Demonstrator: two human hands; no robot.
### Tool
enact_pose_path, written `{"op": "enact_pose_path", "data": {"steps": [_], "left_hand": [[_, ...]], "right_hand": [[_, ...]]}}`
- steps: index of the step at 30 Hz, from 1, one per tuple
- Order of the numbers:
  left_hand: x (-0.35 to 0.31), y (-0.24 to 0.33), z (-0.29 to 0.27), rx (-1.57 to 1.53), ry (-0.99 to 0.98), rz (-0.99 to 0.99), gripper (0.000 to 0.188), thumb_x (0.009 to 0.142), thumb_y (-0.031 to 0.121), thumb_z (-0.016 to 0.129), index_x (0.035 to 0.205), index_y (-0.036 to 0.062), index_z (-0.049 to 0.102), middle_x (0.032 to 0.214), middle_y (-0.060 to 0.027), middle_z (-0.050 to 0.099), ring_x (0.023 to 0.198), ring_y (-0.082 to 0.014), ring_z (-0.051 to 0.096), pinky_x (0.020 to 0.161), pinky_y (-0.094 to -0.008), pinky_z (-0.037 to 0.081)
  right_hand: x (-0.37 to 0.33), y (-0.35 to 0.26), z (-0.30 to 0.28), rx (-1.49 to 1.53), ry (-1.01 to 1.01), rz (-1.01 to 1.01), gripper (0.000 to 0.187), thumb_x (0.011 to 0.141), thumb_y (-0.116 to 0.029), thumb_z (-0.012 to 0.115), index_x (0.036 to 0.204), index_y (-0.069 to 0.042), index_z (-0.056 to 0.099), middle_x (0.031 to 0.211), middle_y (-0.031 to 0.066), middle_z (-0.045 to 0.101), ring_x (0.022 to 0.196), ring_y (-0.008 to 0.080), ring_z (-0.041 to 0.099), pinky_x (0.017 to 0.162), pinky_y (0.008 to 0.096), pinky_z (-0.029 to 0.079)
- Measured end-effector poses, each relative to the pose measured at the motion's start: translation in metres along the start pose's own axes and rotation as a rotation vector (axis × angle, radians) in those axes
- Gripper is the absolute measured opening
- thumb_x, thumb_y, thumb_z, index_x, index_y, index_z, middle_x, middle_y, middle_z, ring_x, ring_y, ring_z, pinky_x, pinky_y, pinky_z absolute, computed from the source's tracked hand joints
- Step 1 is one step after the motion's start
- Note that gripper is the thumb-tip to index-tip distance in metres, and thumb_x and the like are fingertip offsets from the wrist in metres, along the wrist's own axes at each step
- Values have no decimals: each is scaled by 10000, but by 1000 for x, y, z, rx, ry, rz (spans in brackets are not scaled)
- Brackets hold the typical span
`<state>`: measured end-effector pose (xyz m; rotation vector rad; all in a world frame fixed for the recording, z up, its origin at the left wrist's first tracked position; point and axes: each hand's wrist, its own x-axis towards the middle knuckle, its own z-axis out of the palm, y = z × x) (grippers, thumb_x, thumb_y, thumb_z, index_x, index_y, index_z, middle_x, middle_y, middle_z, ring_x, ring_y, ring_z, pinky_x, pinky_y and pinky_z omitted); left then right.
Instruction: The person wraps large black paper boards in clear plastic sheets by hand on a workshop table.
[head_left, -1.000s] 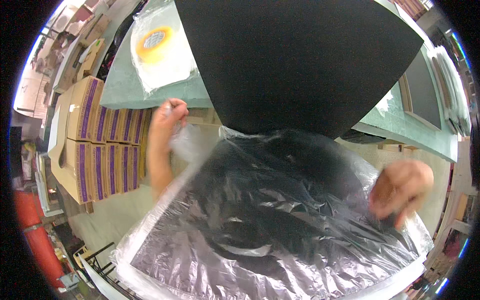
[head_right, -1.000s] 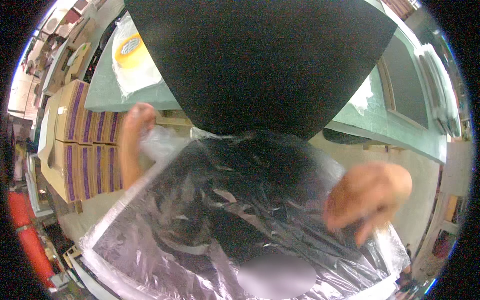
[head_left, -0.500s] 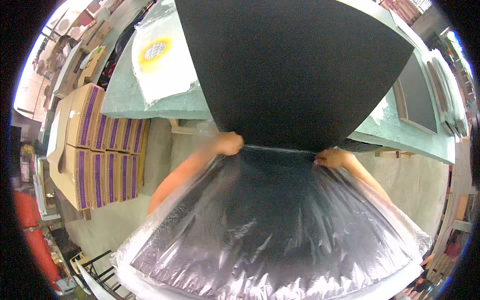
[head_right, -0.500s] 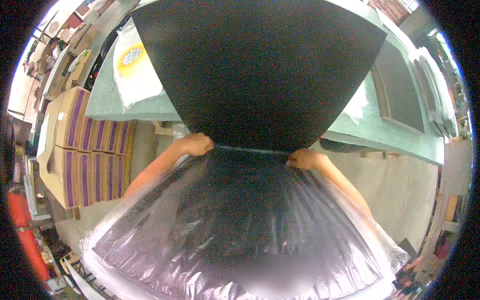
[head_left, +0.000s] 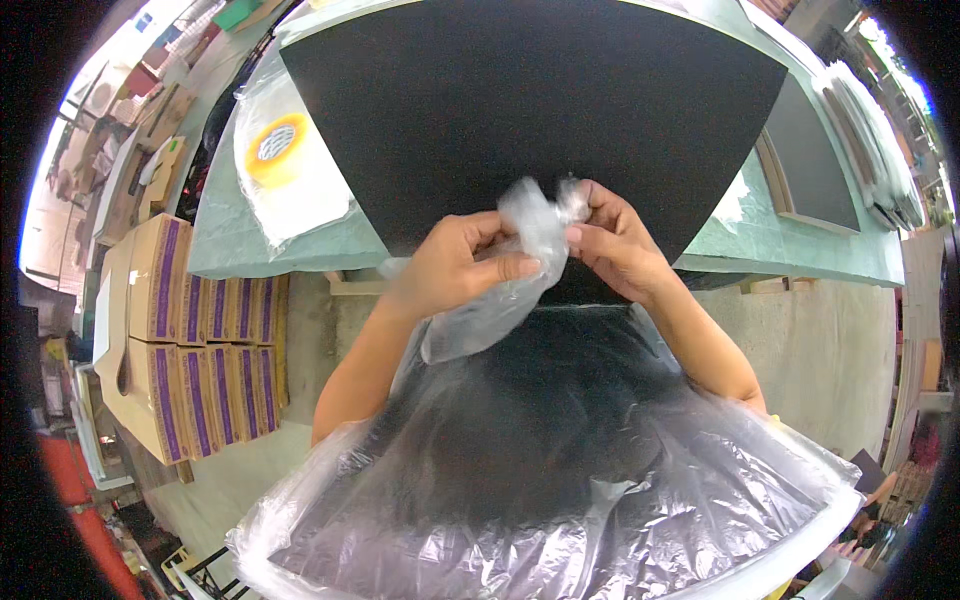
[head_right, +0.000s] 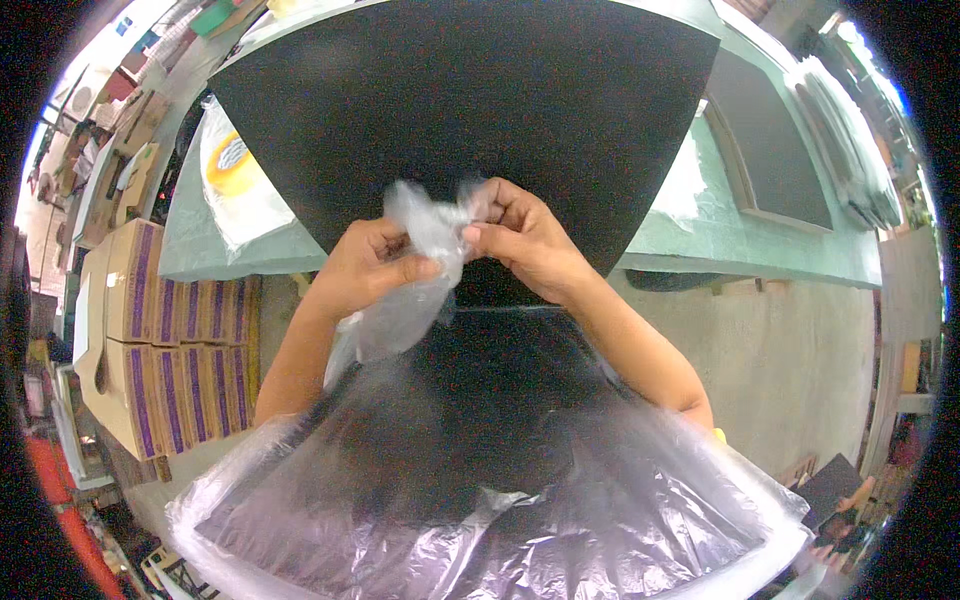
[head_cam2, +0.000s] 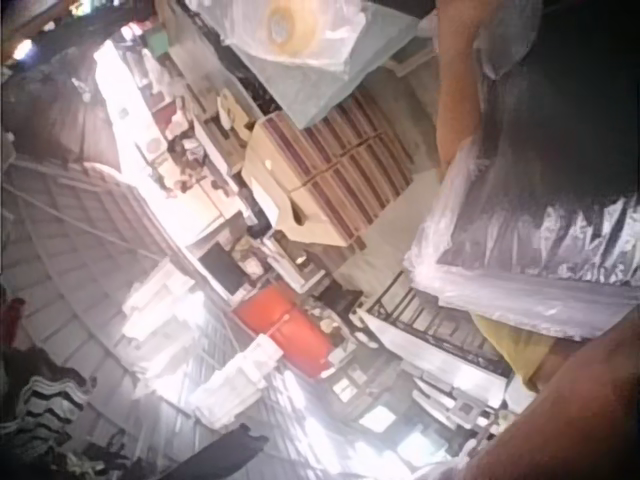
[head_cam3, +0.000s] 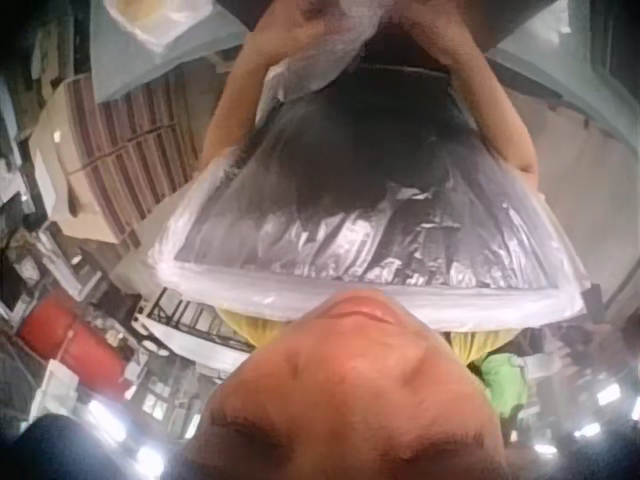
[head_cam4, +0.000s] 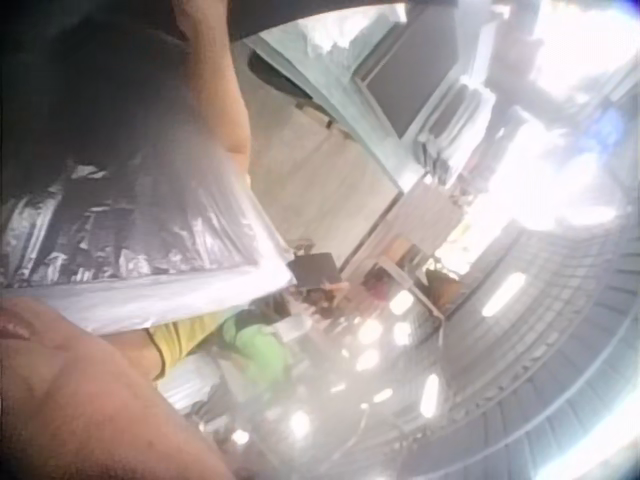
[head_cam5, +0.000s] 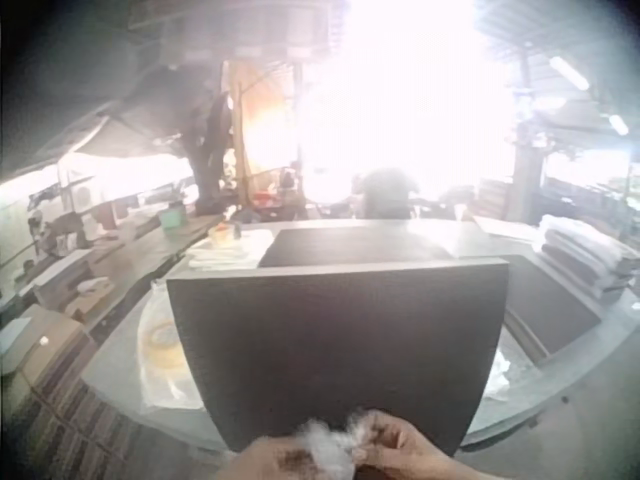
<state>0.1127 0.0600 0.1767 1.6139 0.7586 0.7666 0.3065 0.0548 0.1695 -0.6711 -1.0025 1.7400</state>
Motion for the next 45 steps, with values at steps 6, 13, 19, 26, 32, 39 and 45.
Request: {"op": "enact_pose_path", "data": {"steps": [6,13,19,26,32,39,45], "left_hand": [[2,10,-11,-302,380,47,216,814,227,562,854,14,561,733,-18,535,623,-41,462,555,-175,369],[1,9,12,-20,242,63,416,692,16,646,1077,46,492,710,6,502,664,-48,473,605,-186,390],[-2,15,-11,18,629,146,373,706,31,636,1051,35,494,753,3,490,702,-67,471,636,-191,395],[-4,3,-15,410,658,204,263,738,88,624,966,14,516,801,-17,514,765,-100,490,690,-229,397],[-11,42,11,591,184,319,232,710,240,651,682,28,560,697,-64,540,645,-205,525,606,-303,420],[-10,24,-7,347,471,6,112,751,123,590,740,19,549,687,-23,517,654,-120,476,623,-260,381],[-35,40,-37,763,1302,621,201,769,163,589,869,30,476,797,-56,498,676,-152,450,638,-271,372]], "right_hand": [[-12,-8,-19,-251,338,-172,83,776,-87,574,821,-43,521,677,4,533,550,73,494,535,205,399],[-23,-5,5,-559,-98,-163,470,666,-209,705,1028,11,503,970,68,563,921,124,501,833,303,388],[-25,-9,-7,-533,-354,239,355,676,-111,697,981,-1,552,913,42,587,842,111,529,777,267,412],[-30,-9,-3,-348,-95,132,178,726,-192,665,762,-24,617,699,18,599,614,63,528,572,195,417],[-31,1,19,-144,39,116,284,736,-318,646,681,-46,589,620,-29,539,560,48,468,503,194,362],[-32,-2,-3,139,14,4,391,779,-416,559,558,-103,478,526,-33,437,472,73,391,426,229,302],[-34,-15,-11,-270,-23,-13,260,775,-272,607,644,-56,544,636,-15,504,554,104,470,547,217,375]]}}
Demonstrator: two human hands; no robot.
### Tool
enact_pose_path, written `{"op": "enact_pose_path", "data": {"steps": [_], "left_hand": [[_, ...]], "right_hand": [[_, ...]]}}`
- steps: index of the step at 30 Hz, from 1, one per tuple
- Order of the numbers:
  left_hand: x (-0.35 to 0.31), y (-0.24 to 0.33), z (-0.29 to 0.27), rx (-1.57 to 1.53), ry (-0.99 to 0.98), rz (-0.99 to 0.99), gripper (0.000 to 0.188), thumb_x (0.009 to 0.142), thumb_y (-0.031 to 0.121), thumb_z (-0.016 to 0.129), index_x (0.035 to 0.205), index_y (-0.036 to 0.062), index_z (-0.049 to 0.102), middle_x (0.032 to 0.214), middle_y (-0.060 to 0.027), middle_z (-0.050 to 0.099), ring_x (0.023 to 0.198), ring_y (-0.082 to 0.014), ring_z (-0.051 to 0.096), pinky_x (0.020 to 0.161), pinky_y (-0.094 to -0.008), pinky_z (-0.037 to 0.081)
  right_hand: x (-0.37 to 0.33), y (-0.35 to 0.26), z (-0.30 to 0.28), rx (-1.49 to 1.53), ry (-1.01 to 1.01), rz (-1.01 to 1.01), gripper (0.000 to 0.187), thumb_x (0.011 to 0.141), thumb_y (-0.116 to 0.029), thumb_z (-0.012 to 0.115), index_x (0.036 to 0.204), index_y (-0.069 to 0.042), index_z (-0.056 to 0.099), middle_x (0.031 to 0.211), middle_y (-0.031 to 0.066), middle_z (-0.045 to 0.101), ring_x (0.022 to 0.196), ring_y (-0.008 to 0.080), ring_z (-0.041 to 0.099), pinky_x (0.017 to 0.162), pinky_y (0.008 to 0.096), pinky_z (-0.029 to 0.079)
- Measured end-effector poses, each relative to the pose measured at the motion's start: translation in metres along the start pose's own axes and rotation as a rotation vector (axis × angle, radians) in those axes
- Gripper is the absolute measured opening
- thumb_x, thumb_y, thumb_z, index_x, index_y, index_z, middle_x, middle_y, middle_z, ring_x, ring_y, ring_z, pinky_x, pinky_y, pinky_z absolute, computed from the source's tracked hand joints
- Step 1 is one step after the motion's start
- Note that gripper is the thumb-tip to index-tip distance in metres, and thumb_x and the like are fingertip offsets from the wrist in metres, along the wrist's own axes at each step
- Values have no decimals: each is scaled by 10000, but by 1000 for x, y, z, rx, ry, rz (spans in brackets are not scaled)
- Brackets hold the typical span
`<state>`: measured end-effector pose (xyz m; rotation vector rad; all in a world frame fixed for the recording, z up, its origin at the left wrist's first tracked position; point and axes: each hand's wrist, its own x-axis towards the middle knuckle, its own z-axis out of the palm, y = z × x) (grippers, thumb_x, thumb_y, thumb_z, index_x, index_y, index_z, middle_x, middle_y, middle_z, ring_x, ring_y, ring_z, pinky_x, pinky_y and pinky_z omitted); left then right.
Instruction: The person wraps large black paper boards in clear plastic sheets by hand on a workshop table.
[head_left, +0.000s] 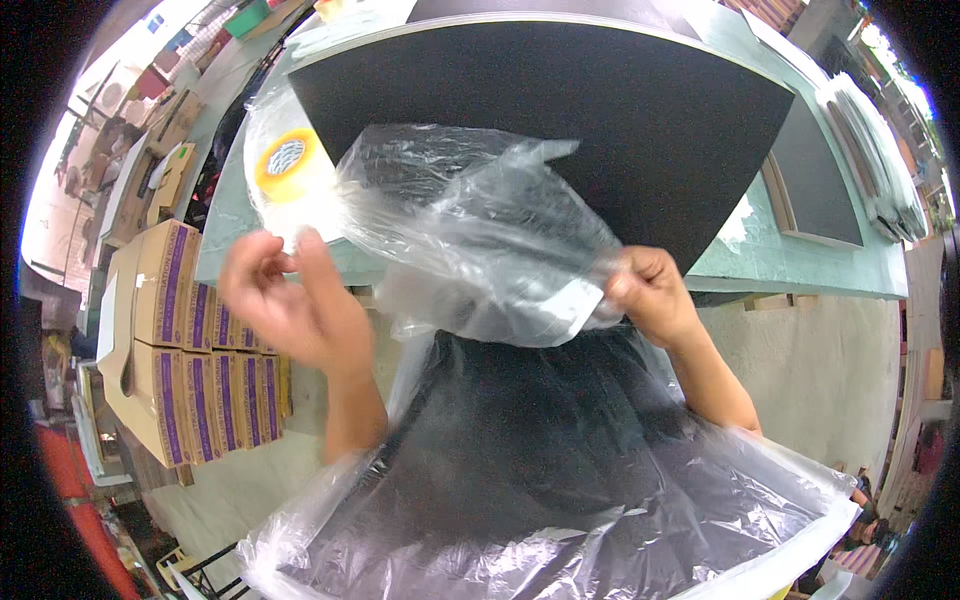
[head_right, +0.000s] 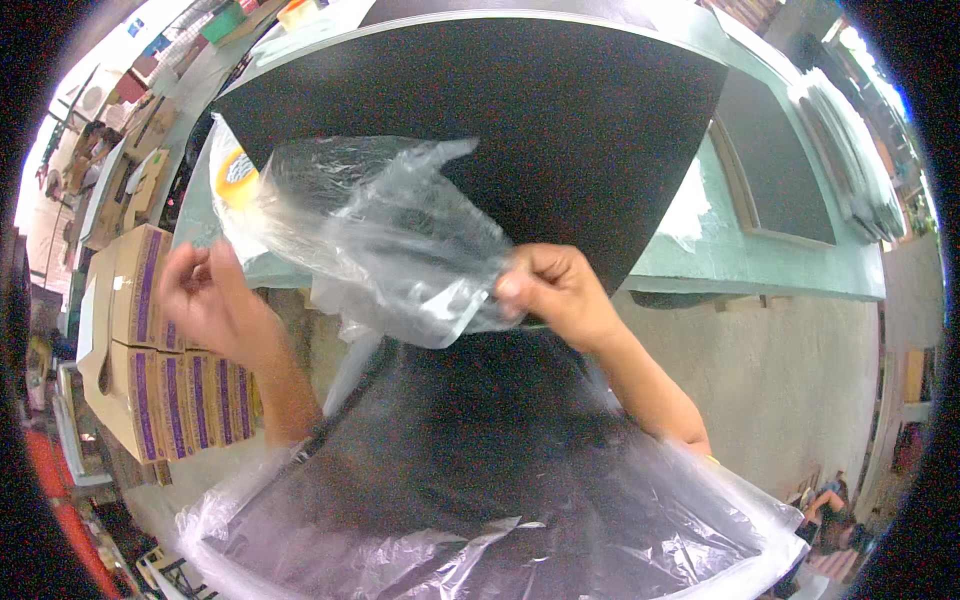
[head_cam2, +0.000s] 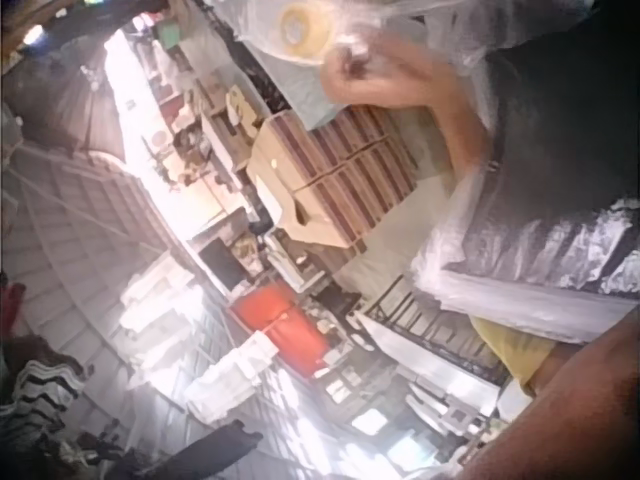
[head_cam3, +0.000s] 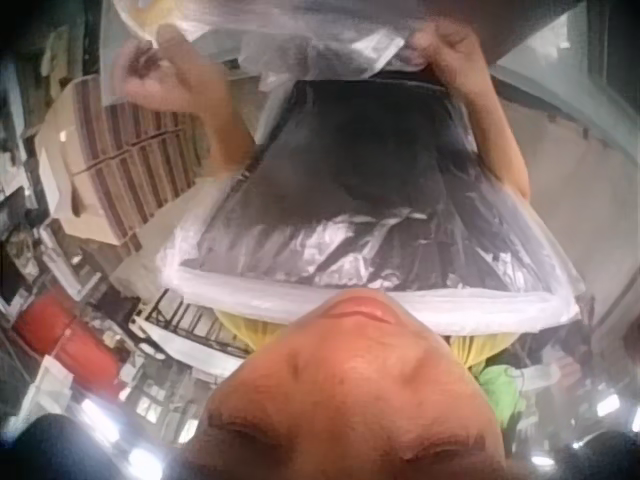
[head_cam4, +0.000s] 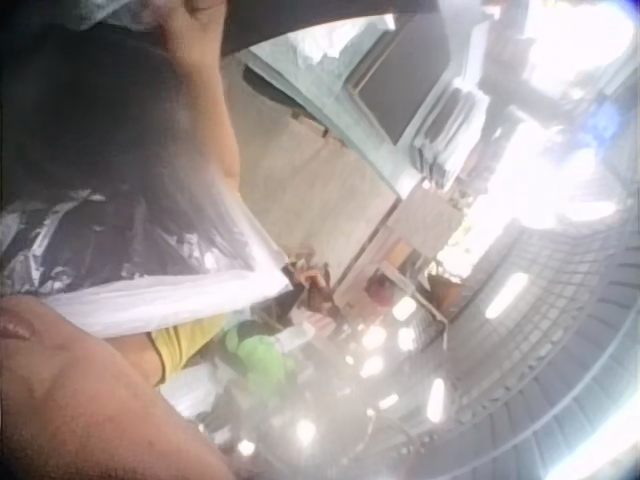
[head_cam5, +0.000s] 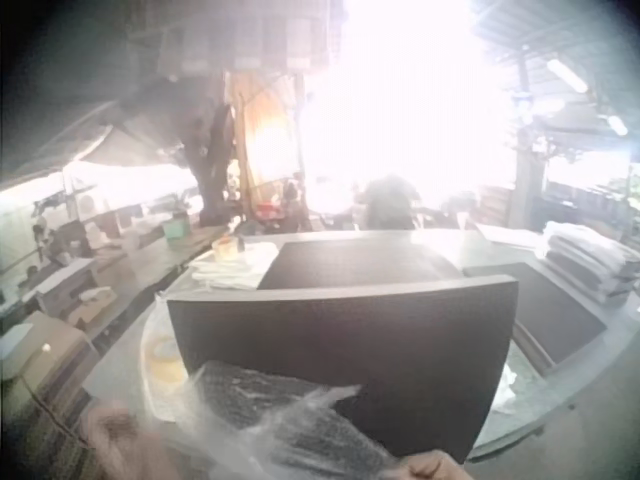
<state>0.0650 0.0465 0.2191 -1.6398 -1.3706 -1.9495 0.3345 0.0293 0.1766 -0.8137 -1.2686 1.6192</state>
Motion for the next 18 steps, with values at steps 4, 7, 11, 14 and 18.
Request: {"op": "enact_pose_path", "data": {"steps": [4,7,11,14,18], "left_hand": [[-22,69,20,-461,-1064,248,391,758,379,574,915,42,453,817,-144,551,751,-302,557,662,-386,414],[-79,52,29,-508,-1211,65,280,796,287,533,722,22,478,516,-138,506,473,-308,539,423,-363,402],[-32,60,32,-616,-1143,-333,232,809,250,546,766,22,537,533,-93,490,485,-144,509,451,-292,384],[-42,49,29,-583,-1220,-516,249,822,245,533,769,2,541,606,-108,517,559,-119,510,513,-298,404],[-47,44,33,-939,-933,-572,214,847,192,487,762,-4,490,692,-51,512,661,-88,458,589,-263,390]], "right_hand": [[8,-34,14,-454,-59,-507,151,734,-171,634,667,-44,589,870,93,541,855,182,508,725,296,409],[7,-56,5,-282,111,-542,395,781,-297,559,1072,-51,455,1116,153,457,1025,226,454,880,367,369],[2,-9,11,-473,1,-264,520,660,-306,705,1012,32,524,1014,131,526,975,211,488,823,308,382],[12,-30,8,224,233,149,458,693,-293,678,969,46,544,864,113,593,818,186,561,778,308,422],[5,-24,24,-290,-500,118,379,754,-307,611,950,13,561,904,109,594,863,215,551,781,315,427]]}}
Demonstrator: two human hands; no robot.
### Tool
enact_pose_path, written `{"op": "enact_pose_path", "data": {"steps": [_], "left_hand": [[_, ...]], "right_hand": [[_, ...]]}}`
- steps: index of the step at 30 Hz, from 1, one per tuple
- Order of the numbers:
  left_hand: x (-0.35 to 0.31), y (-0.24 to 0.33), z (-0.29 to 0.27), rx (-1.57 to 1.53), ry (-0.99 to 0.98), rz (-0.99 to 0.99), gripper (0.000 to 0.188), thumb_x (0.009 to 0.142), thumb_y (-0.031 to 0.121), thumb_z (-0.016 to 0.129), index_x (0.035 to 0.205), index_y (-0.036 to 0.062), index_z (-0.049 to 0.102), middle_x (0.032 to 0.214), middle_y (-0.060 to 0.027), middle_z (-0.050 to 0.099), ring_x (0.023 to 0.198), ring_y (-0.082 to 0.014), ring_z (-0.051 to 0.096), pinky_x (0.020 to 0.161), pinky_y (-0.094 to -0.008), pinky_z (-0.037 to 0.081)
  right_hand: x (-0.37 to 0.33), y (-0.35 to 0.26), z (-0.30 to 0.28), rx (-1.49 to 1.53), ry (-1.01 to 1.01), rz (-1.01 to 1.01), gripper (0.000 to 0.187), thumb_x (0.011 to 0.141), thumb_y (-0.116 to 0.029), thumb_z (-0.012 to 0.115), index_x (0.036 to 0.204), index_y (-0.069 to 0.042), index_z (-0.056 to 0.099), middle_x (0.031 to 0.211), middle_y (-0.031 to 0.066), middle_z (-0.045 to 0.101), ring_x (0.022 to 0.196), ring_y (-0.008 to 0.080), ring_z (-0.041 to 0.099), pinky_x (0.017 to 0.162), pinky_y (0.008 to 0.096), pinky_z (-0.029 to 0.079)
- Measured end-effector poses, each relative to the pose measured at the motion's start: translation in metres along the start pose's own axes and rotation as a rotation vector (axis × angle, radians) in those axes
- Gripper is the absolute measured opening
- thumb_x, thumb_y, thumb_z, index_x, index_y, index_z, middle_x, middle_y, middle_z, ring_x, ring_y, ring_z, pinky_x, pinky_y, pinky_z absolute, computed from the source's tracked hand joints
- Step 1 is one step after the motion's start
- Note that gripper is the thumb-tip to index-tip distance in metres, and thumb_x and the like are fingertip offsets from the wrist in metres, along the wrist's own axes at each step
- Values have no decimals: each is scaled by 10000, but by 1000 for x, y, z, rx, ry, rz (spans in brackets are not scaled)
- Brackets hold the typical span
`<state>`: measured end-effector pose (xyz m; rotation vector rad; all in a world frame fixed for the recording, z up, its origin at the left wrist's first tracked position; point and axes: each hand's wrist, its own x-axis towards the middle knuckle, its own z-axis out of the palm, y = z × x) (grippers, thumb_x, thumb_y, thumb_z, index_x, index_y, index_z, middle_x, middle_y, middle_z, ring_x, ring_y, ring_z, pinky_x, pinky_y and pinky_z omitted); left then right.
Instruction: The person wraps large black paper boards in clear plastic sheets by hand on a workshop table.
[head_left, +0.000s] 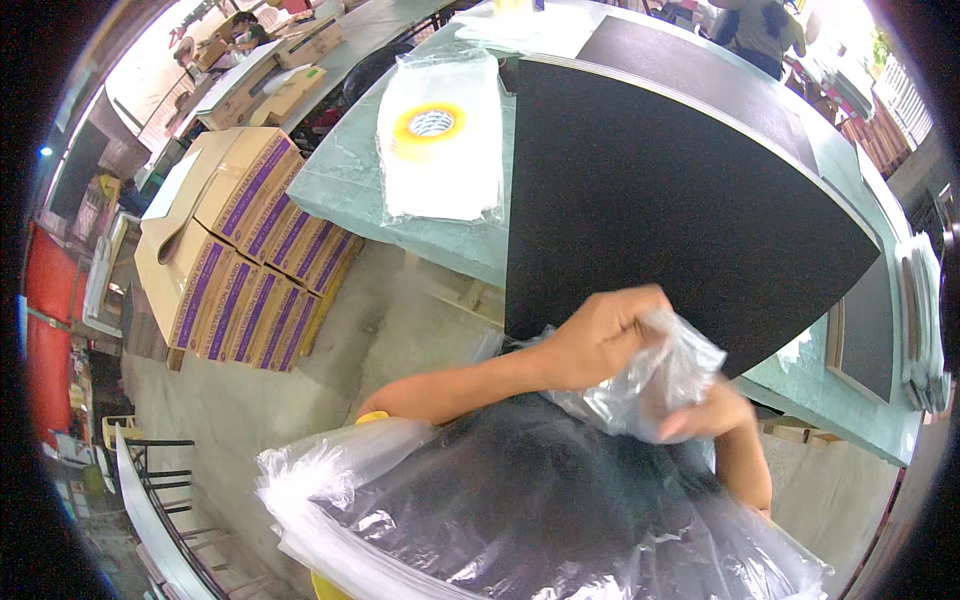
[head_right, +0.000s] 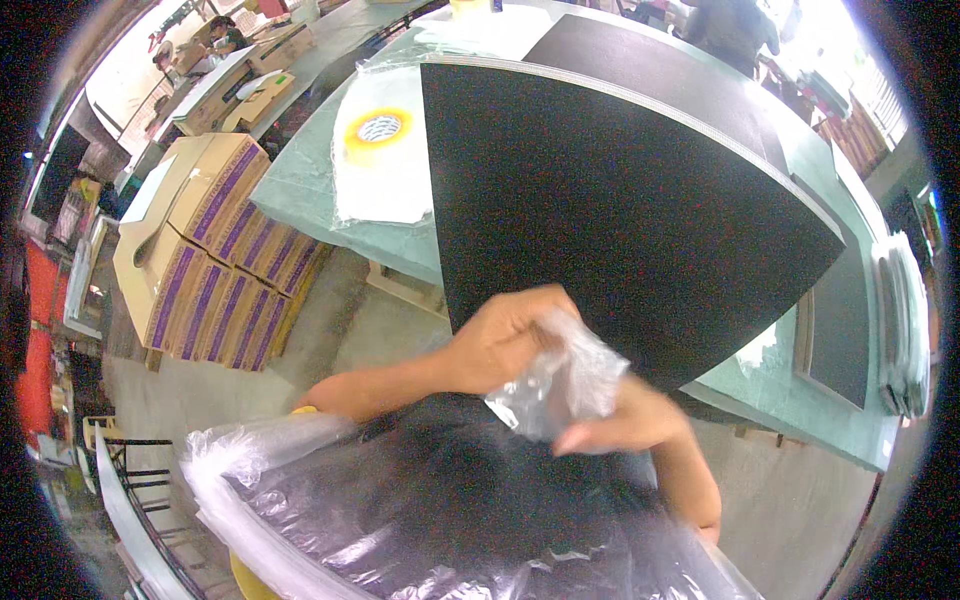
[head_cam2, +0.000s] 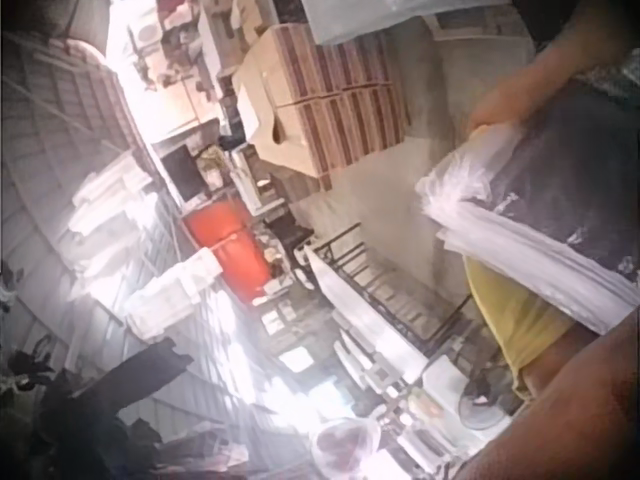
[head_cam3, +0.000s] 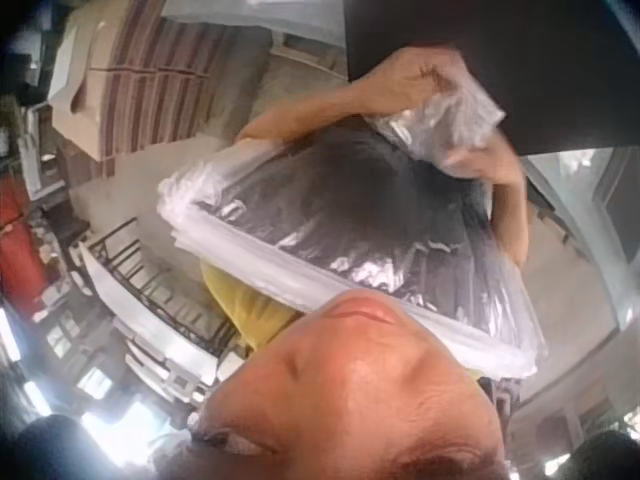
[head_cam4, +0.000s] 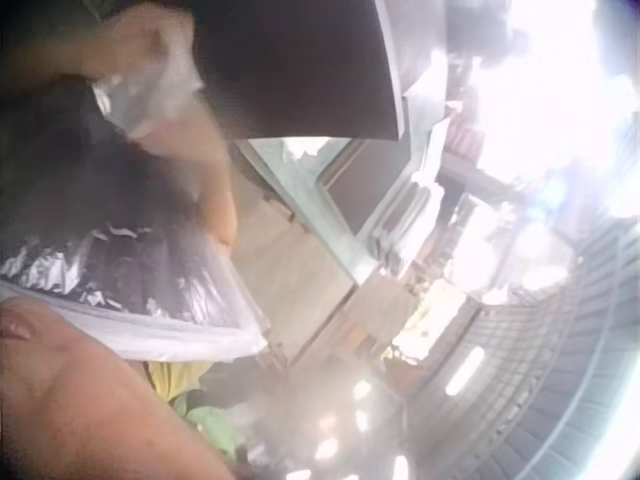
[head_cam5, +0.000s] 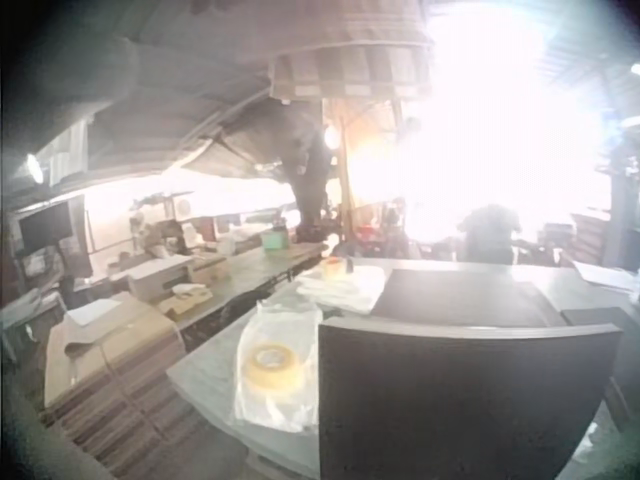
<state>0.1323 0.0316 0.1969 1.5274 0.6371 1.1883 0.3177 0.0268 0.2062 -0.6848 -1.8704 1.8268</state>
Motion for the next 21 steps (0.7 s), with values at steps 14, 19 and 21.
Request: {"op": "enact_pose_path", "data": {"steps": [14,19,21], "left_hand": [[-3,39,-44,-426,-628,-393,313,712,279,676,830,3,586,687,-25,582,624,-65,525,546,-206,412],[-9,44,-33,132,-960,-389,270,660,136,691,877,35,566,688,-72,576,622,-131,540,524,-261,395],[-28,1,-52,562,-834,-229,222,664,91,627,872,39,571,722,-127,583,684,-225,564,585,-317,422]], "right_hand": [[-32,-7,-26,-121,-638,269,265,842,-212,506,892,43,559,806,159,588,787,225,572,697,318,431],[-43,4,-31,-546,-177,-54,241,786,-178,511,920,14,565,822,175,590,793,325,572,709,380,431],[-68,-1,-32,-64,-37,-125,248,762,-158,491,909,26,569,843,182,588,804,333,569,736,389,424]]}}
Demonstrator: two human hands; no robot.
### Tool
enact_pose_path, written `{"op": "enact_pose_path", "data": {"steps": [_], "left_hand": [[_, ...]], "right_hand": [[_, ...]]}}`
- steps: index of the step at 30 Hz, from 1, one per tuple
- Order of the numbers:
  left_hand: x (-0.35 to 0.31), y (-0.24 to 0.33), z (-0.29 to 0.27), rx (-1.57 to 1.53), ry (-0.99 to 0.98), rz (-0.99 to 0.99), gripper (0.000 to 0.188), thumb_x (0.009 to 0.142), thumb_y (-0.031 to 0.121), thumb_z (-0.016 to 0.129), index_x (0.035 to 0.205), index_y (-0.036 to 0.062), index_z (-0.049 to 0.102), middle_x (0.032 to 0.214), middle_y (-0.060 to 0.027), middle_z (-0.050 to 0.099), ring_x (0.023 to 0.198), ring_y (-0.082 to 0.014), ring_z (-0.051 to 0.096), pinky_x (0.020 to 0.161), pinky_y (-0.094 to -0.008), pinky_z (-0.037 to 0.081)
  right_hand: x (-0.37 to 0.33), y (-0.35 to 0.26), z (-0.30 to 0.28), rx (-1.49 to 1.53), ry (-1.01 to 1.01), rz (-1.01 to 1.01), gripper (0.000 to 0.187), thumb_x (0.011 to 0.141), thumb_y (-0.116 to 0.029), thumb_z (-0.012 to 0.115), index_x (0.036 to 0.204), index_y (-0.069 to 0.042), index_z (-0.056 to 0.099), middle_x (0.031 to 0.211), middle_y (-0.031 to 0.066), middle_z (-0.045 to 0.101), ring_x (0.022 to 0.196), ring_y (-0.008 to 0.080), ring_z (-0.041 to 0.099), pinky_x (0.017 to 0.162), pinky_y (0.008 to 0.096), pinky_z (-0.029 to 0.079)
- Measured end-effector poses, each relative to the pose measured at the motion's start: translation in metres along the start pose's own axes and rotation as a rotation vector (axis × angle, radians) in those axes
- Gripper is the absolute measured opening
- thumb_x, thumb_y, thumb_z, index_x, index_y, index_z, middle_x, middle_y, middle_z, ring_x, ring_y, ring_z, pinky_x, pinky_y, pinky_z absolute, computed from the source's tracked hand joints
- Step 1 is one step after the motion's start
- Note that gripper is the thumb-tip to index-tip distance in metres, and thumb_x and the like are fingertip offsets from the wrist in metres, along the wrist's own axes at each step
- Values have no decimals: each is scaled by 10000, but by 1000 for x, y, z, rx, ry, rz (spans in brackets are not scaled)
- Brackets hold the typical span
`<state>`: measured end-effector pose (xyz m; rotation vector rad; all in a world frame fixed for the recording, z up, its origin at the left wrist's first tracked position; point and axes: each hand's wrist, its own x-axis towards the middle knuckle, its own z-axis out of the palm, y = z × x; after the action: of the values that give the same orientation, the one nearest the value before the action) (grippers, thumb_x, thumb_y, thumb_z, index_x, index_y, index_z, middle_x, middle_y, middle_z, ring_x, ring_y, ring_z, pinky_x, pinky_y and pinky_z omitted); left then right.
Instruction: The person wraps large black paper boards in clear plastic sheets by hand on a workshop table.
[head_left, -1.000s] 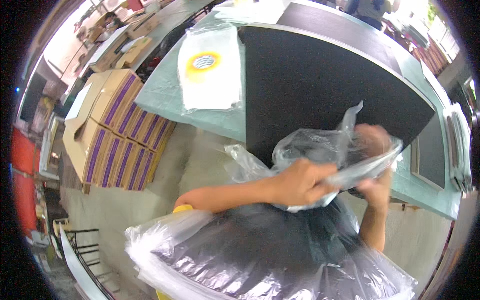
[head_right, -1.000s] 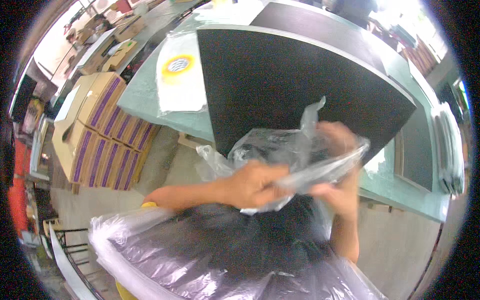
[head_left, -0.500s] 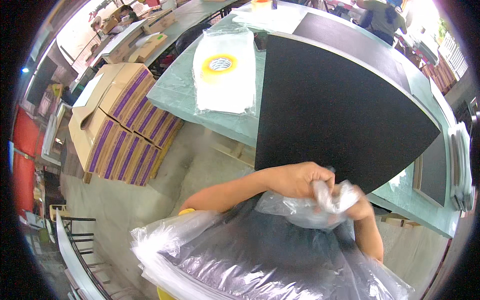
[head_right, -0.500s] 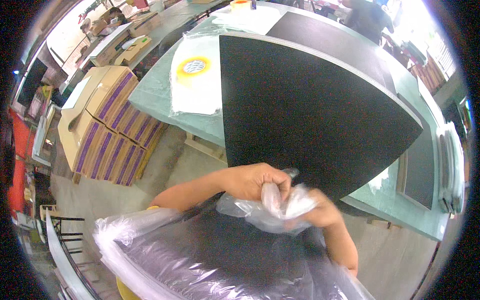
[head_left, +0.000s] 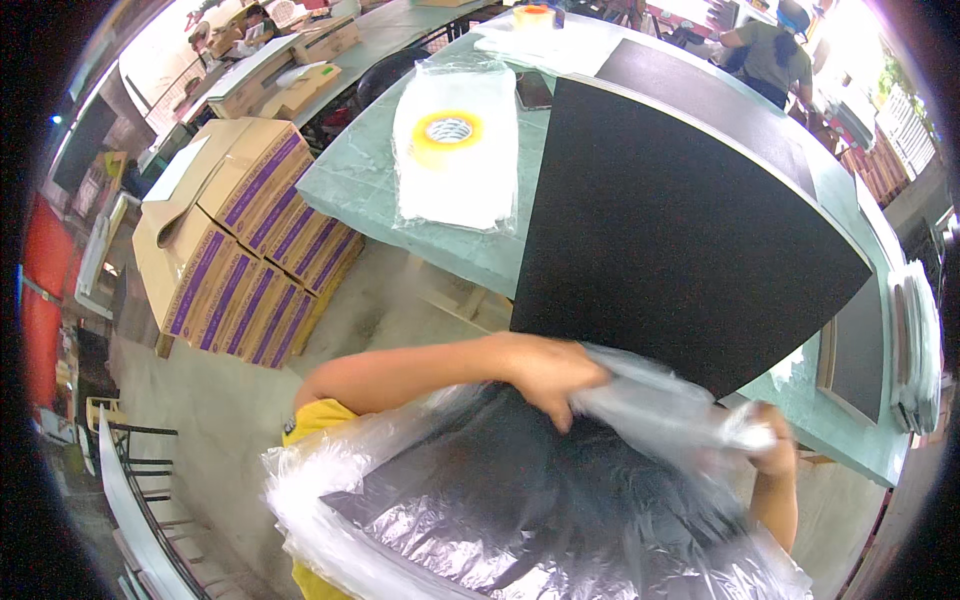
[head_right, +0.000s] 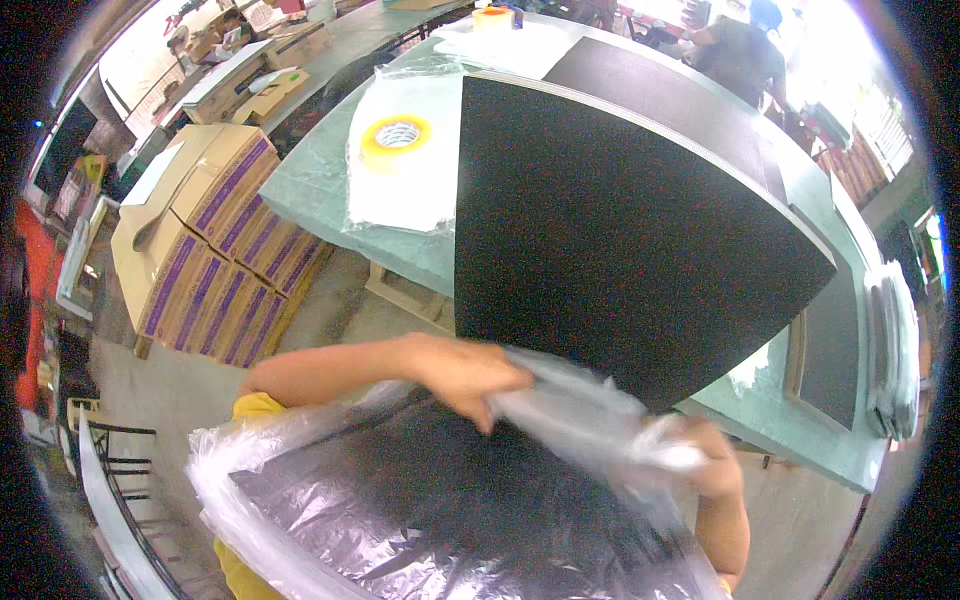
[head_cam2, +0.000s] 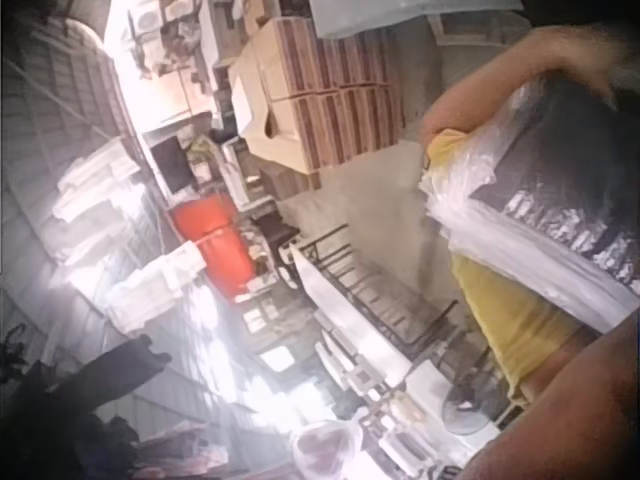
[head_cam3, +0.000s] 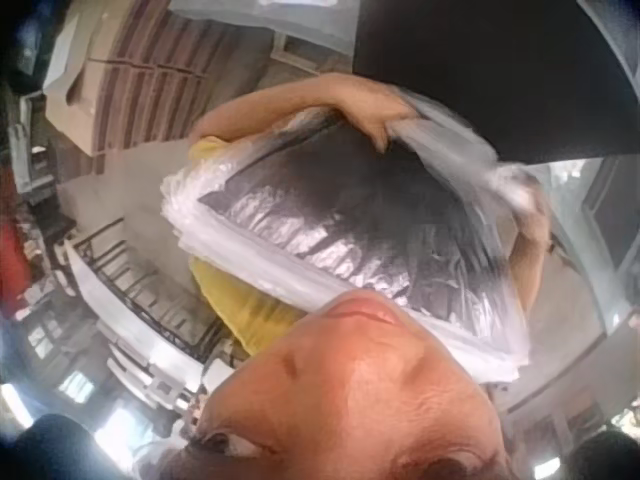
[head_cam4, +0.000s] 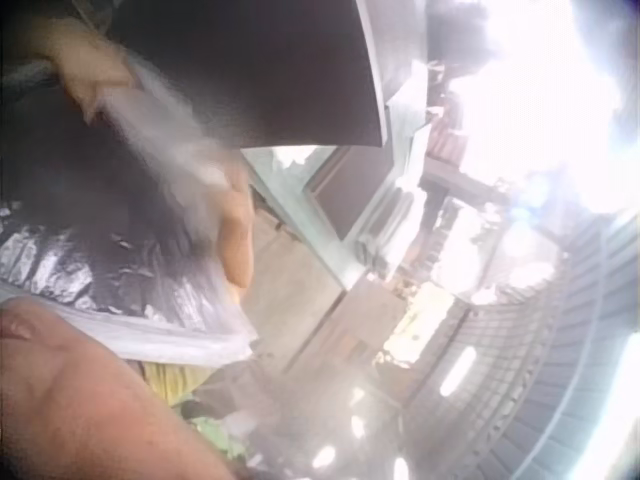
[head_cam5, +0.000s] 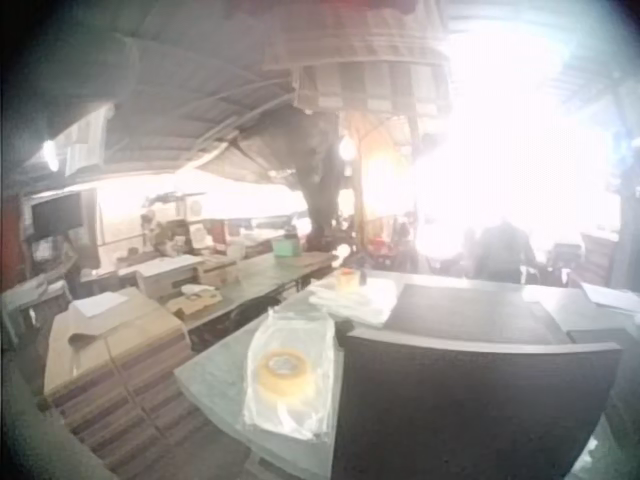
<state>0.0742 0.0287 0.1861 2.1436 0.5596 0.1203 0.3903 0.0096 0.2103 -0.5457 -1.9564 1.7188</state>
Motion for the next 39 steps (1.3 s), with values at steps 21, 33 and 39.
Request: {"op": "enact_pose_path", "data": {"steps": [21,33,39], "left_hand": [[-56,35,-73,1252,432,-559,373,688,231,556,993,16,538,1093,-212,481,1150,-349,352,982,-528,183],[-45,51,-57,976,277,-376,142,633,102,557,769,73,585,616,-78,570,577,-236,574,528,-370,450],[-55,-11,-31,1003,97,-755,321,727,121,479,1032,37,535,1060,-141,529,1035,-273,470,850,-378,371]], "right_hand": [[6,-76,20,-1272,-852,318,133,732,-144,552,651,-40,536,702,79,561,616,219,552,544,308,461],[-31,-67,-30,-1857,-33,395,344,652,-93,560,979,14,562,1003,177,535,1064,332,422,966,429,271],[0,-121,48,-1712,-436,665,357,654,-122,516,975,20,582,1090,190,486,1107,349,375,1010,452,188]]}}
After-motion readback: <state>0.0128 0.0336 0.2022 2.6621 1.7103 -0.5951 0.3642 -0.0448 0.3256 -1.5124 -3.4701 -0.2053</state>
